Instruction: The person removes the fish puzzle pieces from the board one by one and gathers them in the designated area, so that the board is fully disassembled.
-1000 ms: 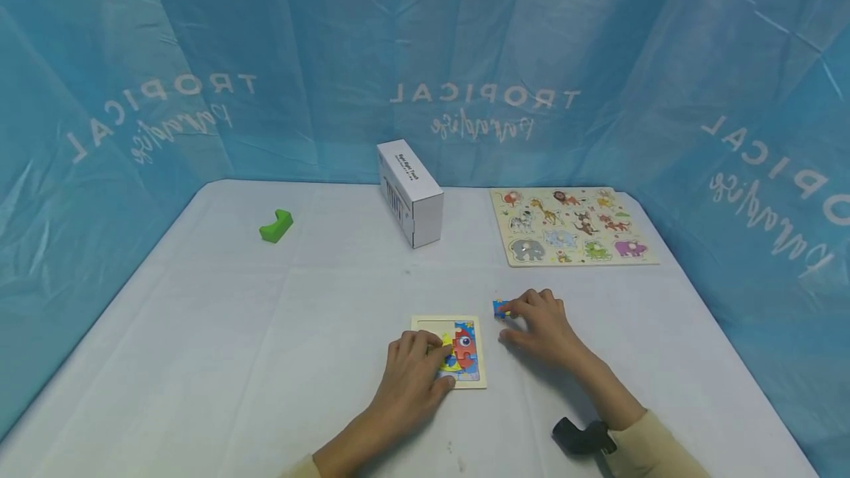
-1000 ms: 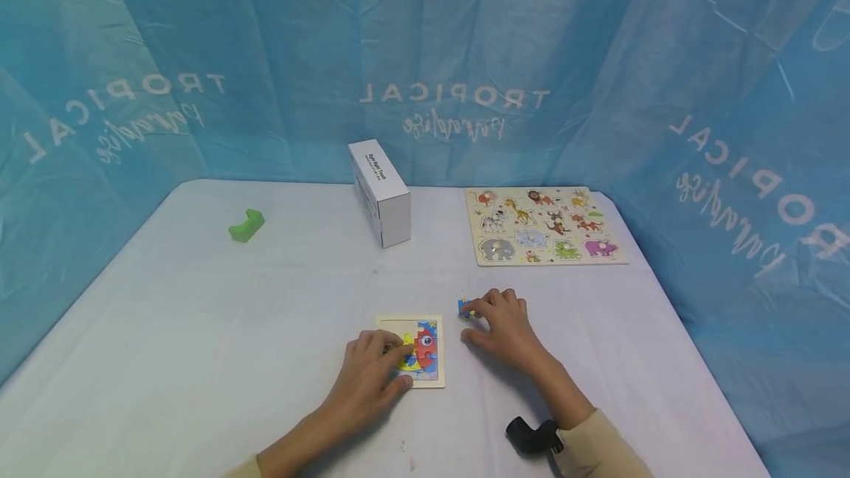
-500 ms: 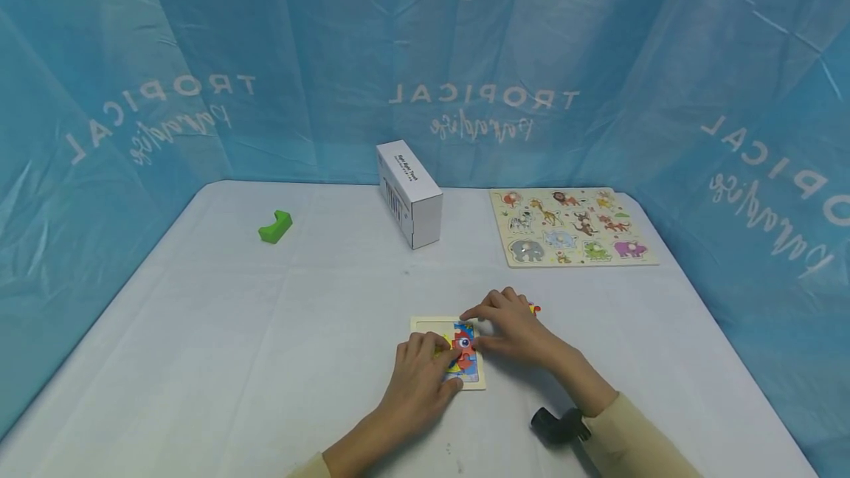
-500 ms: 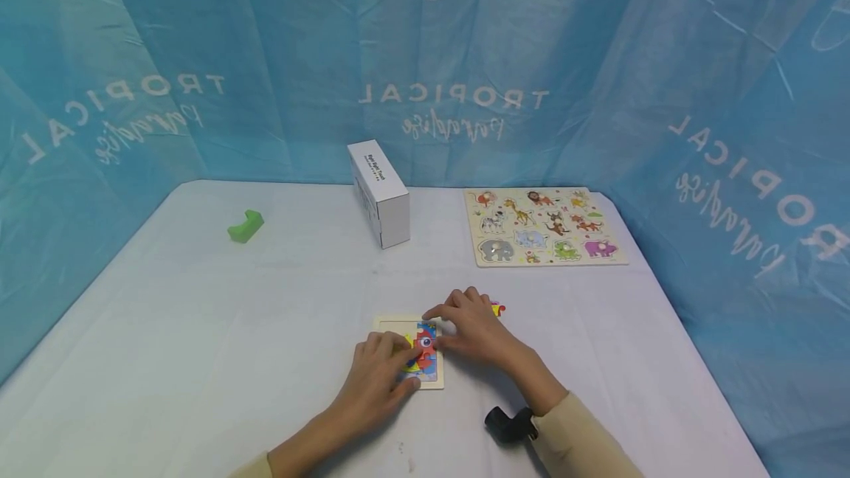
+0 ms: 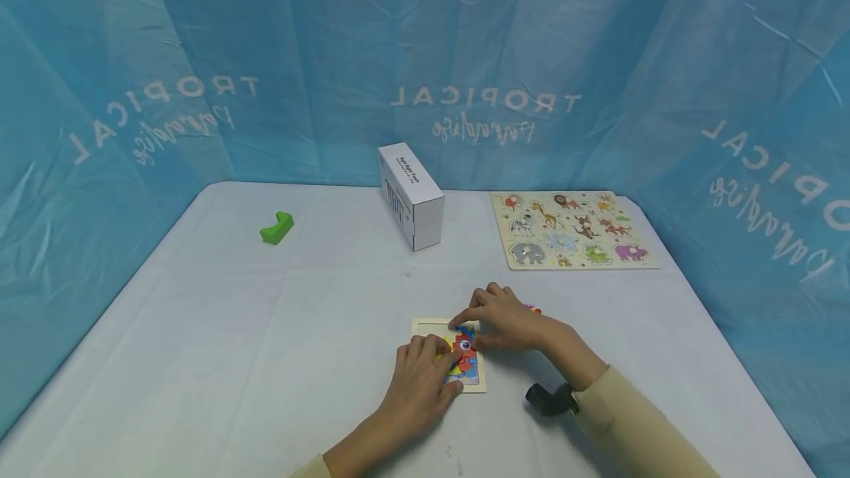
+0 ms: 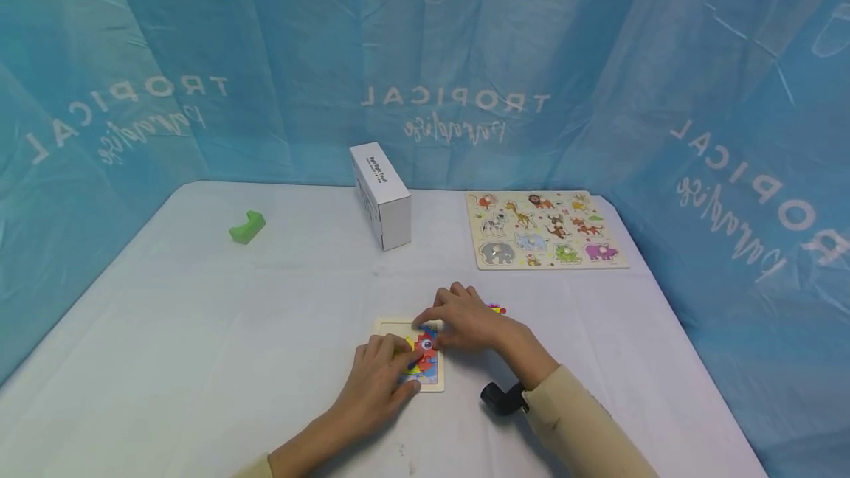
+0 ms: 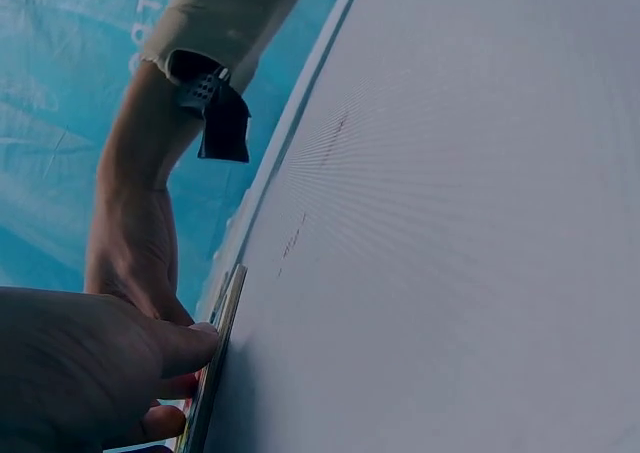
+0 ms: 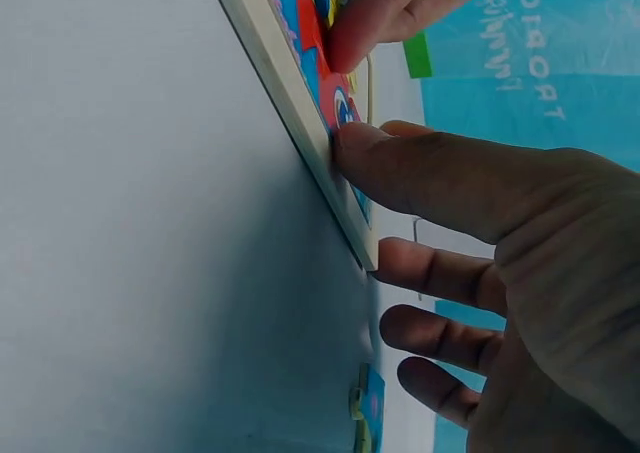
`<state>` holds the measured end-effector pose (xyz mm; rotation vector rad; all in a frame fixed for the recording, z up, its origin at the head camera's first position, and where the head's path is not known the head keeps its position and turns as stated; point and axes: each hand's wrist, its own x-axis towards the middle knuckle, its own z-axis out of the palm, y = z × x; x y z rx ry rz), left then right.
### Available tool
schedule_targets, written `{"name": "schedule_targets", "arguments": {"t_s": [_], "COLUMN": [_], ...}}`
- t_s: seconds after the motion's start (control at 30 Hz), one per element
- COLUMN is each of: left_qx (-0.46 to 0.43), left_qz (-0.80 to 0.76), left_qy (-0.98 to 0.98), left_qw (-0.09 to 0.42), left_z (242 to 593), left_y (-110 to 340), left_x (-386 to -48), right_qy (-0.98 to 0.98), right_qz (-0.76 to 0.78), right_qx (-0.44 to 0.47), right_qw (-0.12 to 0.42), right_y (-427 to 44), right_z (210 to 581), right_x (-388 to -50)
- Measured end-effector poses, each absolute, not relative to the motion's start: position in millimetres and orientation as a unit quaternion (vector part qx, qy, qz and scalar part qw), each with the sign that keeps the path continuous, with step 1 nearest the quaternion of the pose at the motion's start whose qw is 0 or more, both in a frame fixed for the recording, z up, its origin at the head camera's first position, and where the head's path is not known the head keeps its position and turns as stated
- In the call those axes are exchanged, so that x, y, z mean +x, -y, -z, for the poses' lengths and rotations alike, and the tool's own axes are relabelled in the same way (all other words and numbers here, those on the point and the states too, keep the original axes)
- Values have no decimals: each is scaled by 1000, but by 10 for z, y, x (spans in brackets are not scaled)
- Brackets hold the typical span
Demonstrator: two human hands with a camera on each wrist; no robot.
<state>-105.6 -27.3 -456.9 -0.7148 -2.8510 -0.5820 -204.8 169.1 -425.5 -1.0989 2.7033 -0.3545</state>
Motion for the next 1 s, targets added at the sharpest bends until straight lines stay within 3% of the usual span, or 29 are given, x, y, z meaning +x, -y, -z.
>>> {"name": "schedule_targets", "arguments": {"t_s": [0.4,1.0], "left_qx": [-234,-240], "left_qz": [196,196], "left_qy": [950,947], "left_qw": [62,86], "left_z": [4546,4579], "left_y": [261,264], "left_x": [-1041,-1033], "right_qy": [-918,-911], "right_qz": [88,54], "right_qx": [-370,-403], "right_qw": [116,69], "right_y": [-1670,-1664], "right_z": [4199,4212], "right_x": [-2064,-2065]}}
